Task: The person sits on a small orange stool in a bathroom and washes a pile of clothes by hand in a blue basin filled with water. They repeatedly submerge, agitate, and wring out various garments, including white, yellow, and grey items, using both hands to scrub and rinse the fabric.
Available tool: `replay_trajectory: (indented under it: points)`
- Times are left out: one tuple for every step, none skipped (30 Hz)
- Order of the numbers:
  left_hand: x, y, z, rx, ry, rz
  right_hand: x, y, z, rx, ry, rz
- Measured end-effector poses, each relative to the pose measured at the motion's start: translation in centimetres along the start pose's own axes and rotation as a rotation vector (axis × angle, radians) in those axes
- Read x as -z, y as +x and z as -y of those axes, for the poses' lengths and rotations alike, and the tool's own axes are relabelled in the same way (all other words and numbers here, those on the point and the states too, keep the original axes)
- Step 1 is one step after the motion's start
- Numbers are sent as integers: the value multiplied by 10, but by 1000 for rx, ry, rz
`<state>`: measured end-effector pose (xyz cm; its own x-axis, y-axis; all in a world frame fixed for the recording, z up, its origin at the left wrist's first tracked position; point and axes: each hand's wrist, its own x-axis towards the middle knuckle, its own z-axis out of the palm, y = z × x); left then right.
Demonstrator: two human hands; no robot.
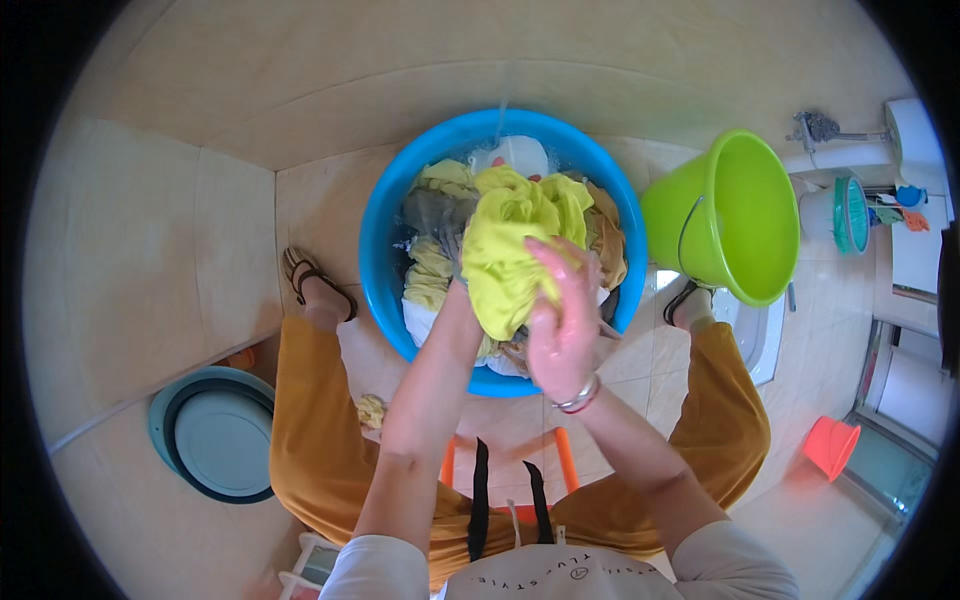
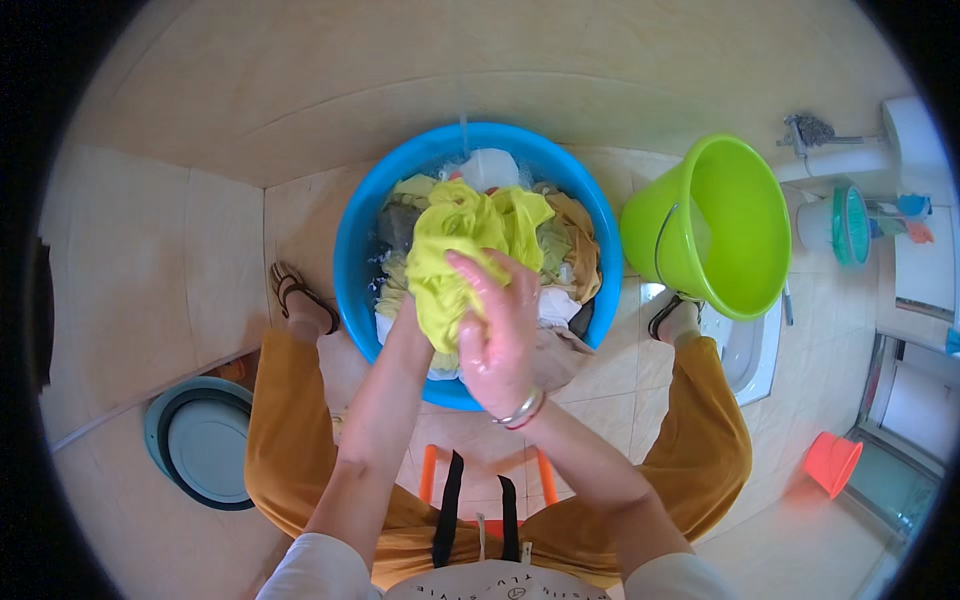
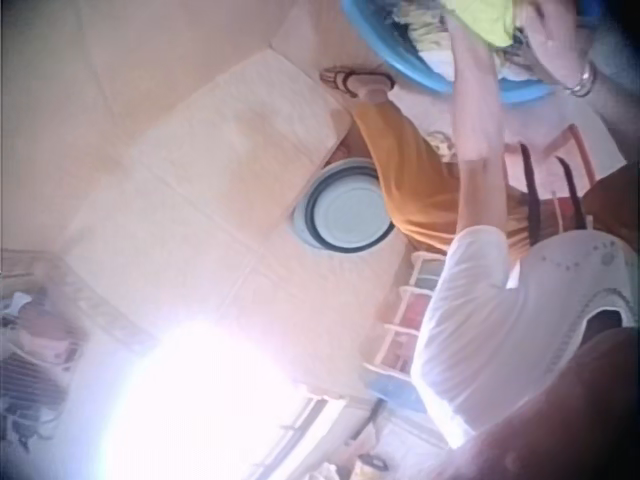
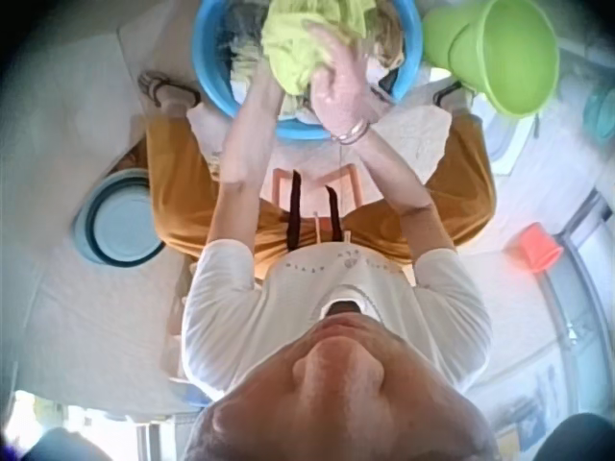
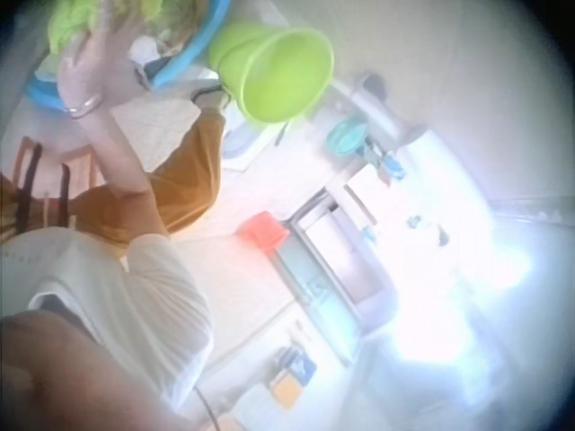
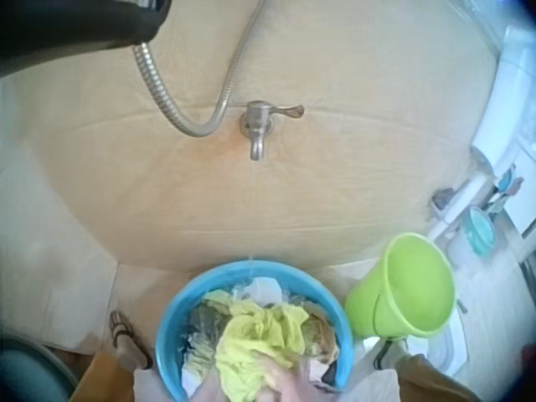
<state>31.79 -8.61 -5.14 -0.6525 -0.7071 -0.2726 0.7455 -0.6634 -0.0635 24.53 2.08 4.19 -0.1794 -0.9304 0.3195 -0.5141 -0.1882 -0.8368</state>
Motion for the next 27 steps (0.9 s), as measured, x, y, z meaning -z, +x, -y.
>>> replay_trajectory:
  points:
    - [4,0,5,-60,-16,0,-7,-6,3,47,-105,-17]
    - [7,-2,4,-98,68,-6,-12,-11,6,82,-128,-17]
    - [11,-4,3,-138,153,-14,-17,-15,9,116,-150,-18]
    - [15,-4,5,-171,231,-20,-19,-19,11,147,-184,-15]
    - [3,-7,10,-166,289,-67,-21,-20,3,154,-206,-21]
    - [-10,-9,14,-161,348,-112,-22,-20,0,159,-247,-12]
    - [-24,-14,16,-128,290,-192,-25,-18,-1,173,-279,-3]
    - [-38,-19,18,-97,228,-272,-26,-15,-3,186,-311,7]
    - [-29,-18,15,-32,194,-199,-27,-8,-6,184,-351,-27]
    - [-22,-20,12,27,162,-125,-30,-2,-10,173,-346,-41]
    - [-16,-20,13,14,125,-28,-33,1,-18,158,-345,-53]
    - [-9,-20,12,3,88,68,-36,5,-25,143,-343,-65]
    - [1,-14,12,-52,114,46,-38,11,-31,163,-320,-124]
    - [13,-10,9,-117,145,19,-42,13,-36,125,-303,-101]
    - [30,-4,5,-219,228,-35,-47,15,-41,88,-285,-77]
    - [36,-3,6,-292,334,-91,-47,19,-46,50,-278,-59]
    - [42,-4,6,-367,440,-147,-47,25,-51,56,-232,-69]
    - [48,-4,6,-442,548,-205,-48,26,-63,38,-188,-27]
    - [56,-5,0,-361,353,-184,-50,24,-80,19,-144,12]
    - [69,-4,-6,-419,499,-262,-52,28,-86,9,-90,55]
    - [82,-2,-13,-478,644,-342,-55,32,-90,-36,-93,97]
    - [78,0,-9,-456,599,-482,-56,34,-106,-110,-115,117]
    - [73,-1,-8,-442,549,-622,-60,38,-127,-181,-132,135]
    - [61,-4,-1,-451,633,-665,-53,47,-159,-244,-268,156]
    - [53,-7,8,-452,715,-701,-37,54,-187,-311,-412,171]
    - [50,-9,9,-466,805,-747,-27,57,-196,-368,-396,216]
    - [46,-2,4,-443,747,-939,-24,58,-208,-339,-353,70]
